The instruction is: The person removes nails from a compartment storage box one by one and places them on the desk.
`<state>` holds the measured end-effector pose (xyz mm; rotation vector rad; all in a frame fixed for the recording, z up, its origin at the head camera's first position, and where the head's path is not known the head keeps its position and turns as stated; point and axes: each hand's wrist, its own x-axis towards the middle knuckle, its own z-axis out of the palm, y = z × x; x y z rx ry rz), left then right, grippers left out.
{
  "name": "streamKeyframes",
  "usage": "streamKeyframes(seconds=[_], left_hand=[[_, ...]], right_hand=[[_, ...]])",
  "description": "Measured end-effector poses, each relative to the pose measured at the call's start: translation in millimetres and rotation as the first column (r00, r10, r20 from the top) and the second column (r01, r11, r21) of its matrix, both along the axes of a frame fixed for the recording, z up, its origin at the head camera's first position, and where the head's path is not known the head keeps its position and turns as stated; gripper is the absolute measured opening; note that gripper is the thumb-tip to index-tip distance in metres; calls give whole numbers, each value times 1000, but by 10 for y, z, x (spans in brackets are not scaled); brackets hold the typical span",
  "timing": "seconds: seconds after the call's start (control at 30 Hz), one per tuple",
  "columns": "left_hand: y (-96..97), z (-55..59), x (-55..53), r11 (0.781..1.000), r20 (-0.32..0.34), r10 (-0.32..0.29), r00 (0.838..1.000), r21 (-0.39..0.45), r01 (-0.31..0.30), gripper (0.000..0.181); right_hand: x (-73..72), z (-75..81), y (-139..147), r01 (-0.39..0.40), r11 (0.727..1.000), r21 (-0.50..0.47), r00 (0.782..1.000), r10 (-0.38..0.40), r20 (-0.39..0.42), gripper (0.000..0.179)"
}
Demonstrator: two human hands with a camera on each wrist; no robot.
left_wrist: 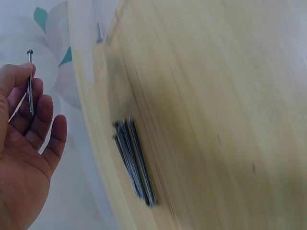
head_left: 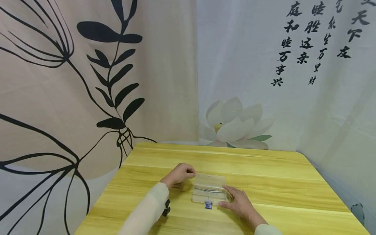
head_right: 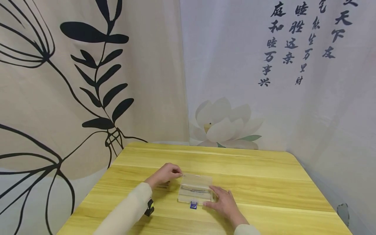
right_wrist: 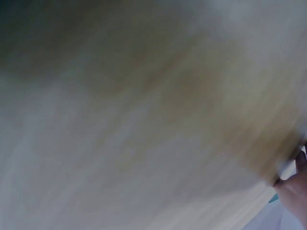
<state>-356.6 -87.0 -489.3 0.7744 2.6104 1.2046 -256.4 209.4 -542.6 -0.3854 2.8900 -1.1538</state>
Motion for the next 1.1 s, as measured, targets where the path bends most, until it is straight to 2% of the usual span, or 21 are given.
streamKeyframes(seconds=[0.37, 0.7, 1.1], left_hand=[[-378, -53, -18, 999, 8, 42, 999, 21, -42, 17], [-624, -75, 35, 997, 14, 73, 997, 12, -74, 13], [-808, -204, 91, 995, -14, 76, 997, -69, -77, 11]], right_hand=[[28, 52, -14, -5, 1000, -9, 1000, 5, 23, 79], [27, 41, -11, -10, 1000, -5, 1000, 10, 24, 80], [17, 28, -13, -9, 1000, 5, 1000, 9, 18, 79]])
